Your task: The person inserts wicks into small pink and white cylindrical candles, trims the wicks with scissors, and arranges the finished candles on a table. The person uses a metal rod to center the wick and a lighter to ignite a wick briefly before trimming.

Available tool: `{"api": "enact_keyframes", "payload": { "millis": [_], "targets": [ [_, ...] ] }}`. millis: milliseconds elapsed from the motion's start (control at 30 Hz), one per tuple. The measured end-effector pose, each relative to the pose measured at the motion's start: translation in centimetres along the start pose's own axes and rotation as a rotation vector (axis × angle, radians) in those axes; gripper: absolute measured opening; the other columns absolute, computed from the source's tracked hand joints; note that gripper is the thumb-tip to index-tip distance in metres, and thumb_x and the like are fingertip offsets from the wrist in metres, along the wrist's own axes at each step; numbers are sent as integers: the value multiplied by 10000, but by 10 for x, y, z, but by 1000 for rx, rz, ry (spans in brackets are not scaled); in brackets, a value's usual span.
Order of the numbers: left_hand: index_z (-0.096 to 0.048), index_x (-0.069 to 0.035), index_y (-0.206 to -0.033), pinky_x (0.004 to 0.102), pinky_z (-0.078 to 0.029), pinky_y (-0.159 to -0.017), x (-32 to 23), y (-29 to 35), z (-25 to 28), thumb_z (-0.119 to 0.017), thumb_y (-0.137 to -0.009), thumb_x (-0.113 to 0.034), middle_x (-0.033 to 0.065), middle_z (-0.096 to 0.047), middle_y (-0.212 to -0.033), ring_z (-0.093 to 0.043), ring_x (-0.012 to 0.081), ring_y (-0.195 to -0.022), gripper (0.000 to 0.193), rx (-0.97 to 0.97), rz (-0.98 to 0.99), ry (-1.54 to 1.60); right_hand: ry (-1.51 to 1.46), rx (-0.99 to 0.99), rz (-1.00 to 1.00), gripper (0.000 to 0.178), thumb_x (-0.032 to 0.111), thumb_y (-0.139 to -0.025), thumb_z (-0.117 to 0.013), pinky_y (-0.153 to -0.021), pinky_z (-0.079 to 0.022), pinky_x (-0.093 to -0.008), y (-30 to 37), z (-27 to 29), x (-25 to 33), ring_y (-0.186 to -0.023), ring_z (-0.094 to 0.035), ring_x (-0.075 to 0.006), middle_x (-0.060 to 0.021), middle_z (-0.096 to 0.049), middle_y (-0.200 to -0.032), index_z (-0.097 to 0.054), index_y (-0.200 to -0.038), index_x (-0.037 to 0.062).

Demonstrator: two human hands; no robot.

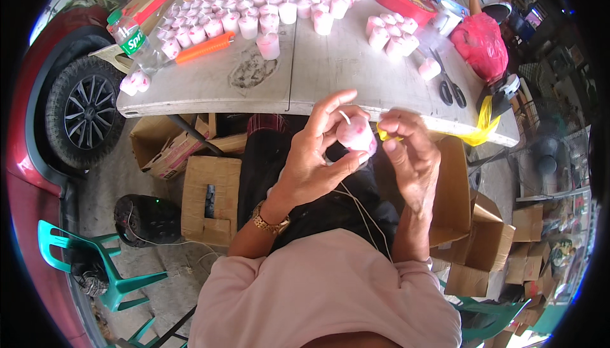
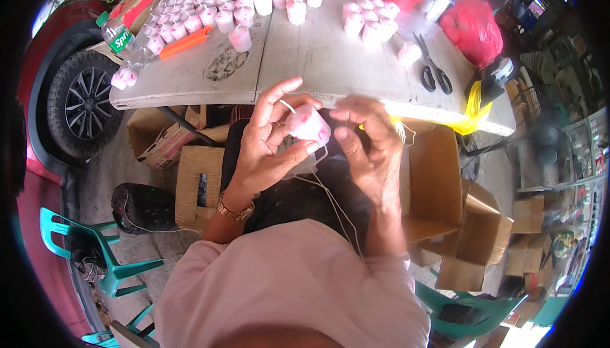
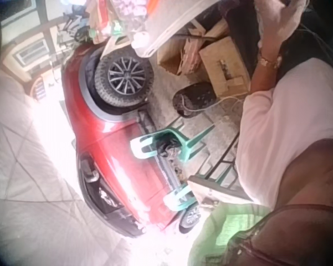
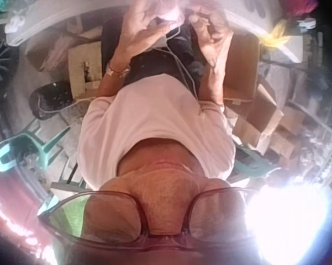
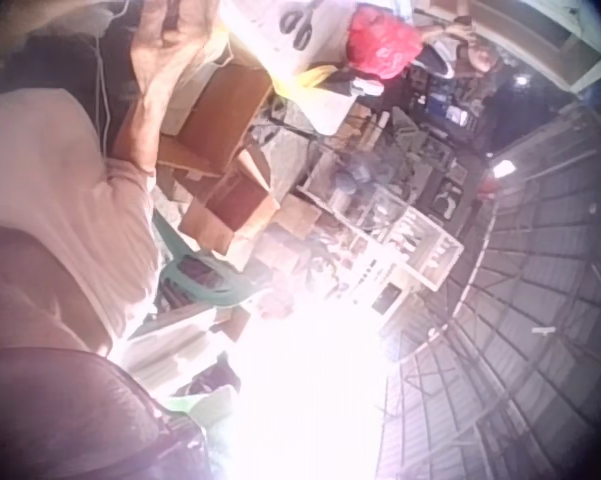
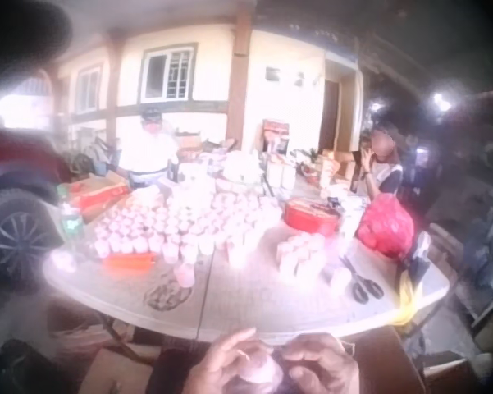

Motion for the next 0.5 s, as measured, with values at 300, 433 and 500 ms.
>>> {"api": "enact_keyframes", "payload": {
  "millis": [300, 433, 500],
  "targets": [
    [-363, -95, -1435, 397, -487, -925, -3, -1, -4, -677, -737, 14, 150, -597, -1229, -584, 340, -1097, 773, 147, -160, -446, -37, 18, 126, 118, -63, -841, -624, -714, -539, -294, -2, 1, 7, -818, -640, -161, -83, -648, -960, -643, -931, 10],
    [-581, -79, -1158, 409, -508, -845, -1, -8, 20, -626, -719, 39, 118, -634, -1100, -597, 328, -978, 456, 211, -344, -825, -574, -104, 28, 118, 35, -962, -472, -473, -326, -198, -24, 111, 38, -553, -411, -85, -83, -599, -809, -579, -962, -15],
    [-619, -61, -1120, 357, -495, -879, 3, -6, 42, -656, -693, 31, 98, -654, -1086, -622, 283, -984, 438, 252, -253, -846, -1064, -45, -43, 123, 52, -957, -507, -543, -373, -181, -32, 187, 55, -640, -490, -93, -108, -612, -862, -585, -976, -40]
  ]
}}
Point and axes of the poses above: each hand's wrist, its own y-axis away from the middle knuckle, its own z-axis out of the back of the hand, x = y × z, the point moved 1 cm from there along -y, towards the middle knuckle
